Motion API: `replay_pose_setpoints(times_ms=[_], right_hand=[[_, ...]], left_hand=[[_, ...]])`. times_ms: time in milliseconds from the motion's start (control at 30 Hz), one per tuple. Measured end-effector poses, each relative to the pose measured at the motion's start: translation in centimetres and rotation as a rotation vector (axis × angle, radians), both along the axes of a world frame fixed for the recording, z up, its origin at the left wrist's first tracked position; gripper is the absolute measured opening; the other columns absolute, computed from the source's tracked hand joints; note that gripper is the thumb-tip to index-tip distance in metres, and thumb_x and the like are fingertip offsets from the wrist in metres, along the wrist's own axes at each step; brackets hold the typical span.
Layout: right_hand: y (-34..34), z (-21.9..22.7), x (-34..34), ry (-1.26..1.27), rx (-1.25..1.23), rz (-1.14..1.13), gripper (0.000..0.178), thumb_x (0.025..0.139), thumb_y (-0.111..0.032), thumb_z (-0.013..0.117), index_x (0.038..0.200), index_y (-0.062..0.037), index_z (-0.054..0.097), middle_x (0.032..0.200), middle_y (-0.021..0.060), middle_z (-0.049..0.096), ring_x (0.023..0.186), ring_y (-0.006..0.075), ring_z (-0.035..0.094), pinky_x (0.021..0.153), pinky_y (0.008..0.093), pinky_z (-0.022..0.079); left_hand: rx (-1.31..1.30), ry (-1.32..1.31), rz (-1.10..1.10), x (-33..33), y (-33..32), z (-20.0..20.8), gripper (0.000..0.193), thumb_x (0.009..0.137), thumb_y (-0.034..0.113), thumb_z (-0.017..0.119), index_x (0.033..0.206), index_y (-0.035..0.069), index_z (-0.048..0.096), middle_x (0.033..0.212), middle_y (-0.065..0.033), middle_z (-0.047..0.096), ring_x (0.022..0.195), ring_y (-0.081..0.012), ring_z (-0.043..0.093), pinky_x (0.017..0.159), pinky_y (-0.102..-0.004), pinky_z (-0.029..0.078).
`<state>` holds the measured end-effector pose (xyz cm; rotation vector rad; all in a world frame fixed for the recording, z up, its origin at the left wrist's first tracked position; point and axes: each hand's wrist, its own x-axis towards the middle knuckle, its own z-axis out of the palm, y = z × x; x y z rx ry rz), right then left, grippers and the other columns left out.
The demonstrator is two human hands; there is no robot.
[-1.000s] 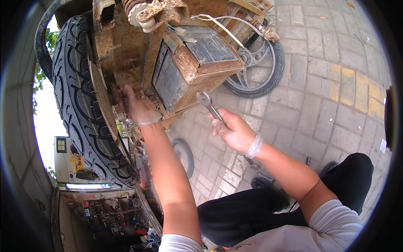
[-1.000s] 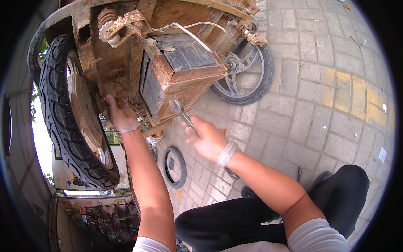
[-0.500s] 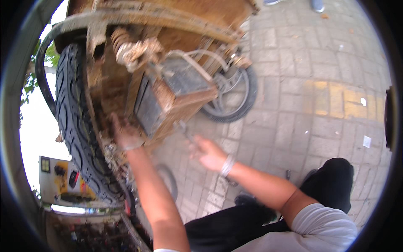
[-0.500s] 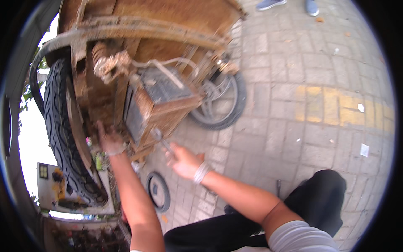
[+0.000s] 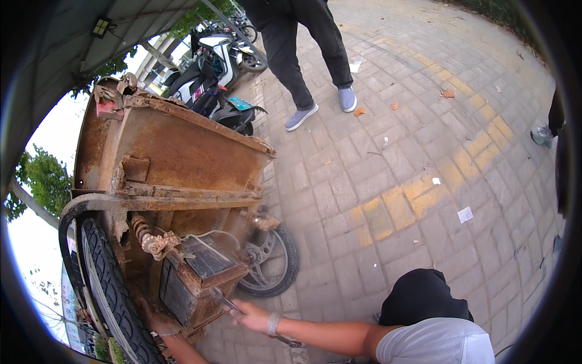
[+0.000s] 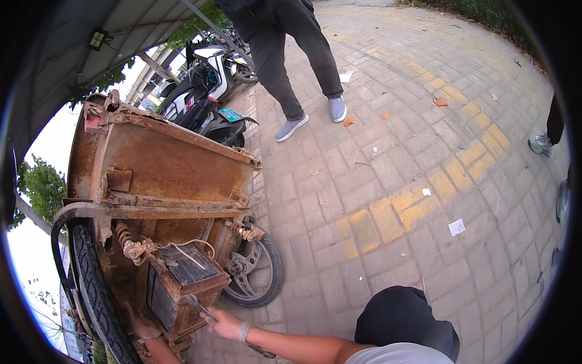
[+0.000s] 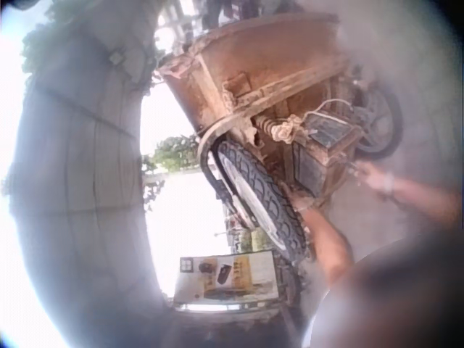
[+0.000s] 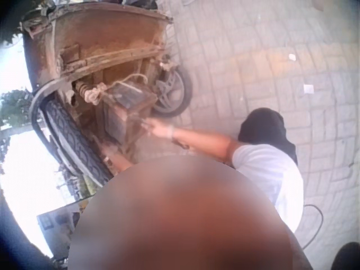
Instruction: The person works on a rusty mechanical assembly attached to a wheel, using a wrench and a screwdriver to loosen and tighten bolts. The person manipulates the wheel and surrounding components while standing in a cluttered outdoor workspace.
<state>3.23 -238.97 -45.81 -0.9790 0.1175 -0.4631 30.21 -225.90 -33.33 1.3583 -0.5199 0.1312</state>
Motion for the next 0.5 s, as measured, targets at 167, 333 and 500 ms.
replay_pose_setpoints(times_ms=[167, 333, 500], right_hand=[[-1.0, 0.0, -1.0, 0.094, -0.085, 0.019, 0.029, 0.099, -0.022, 0.042, 0.12, -0.0051, 0.052, 0.081, 0.0006, 0.057, 0.071, 0.01, 0.051, 0.068, 0.0274, 0.045], [-1.0, 0.8, -1.3, 0.072, -0.037, 0.048, 0.028, 0.099, -0.02, 0.043, 0.119, -0.0032, 0.052, 0.08, -0.0002, 0.056, 0.068, 0.0088, 0.051, 0.063, 0.025, 0.044], [-0.6, 0.3, -0.7, 0.069, -0.052, 0.031, 0.026, 0.098, -0.016, 0.045, 0.117, 0.0005, 0.052, 0.082, 0.0015, 0.053, 0.071, 0.011, 0.054, 0.068, 0.0268, 0.045]], left_hand=[[0.153, 0.048, 0.006, -2.3, -0.1, 1.2, 0.067, 0.092, 0.043, 0.055, 0.145, 0.009, 0.032, 0.142, -0.007, 0.038, 0.128, -0.0198, 0.036, 0.106, -0.0337, 0.026], [0.141, 0.184, 0.066, -0.3, -0.3, 0.3, 0.075, 0.088, 0.051, 0.059, 0.143, 0.007, 0.035, 0.139, -0.0074, 0.044, 0.131, -0.0178, 0.034, 0.104, -0.0327, 0.028], [0.277, -0.093, 0.033, -0.5, 0.1, -0.7, 0.072, 0.091, 0.049, 0.055, 0.144, 0.006, 0.033, 0.145, -0.0083, 0.038, 0.134, -0.0206, 0.03, 0.11, -0.0349, 0.021]])
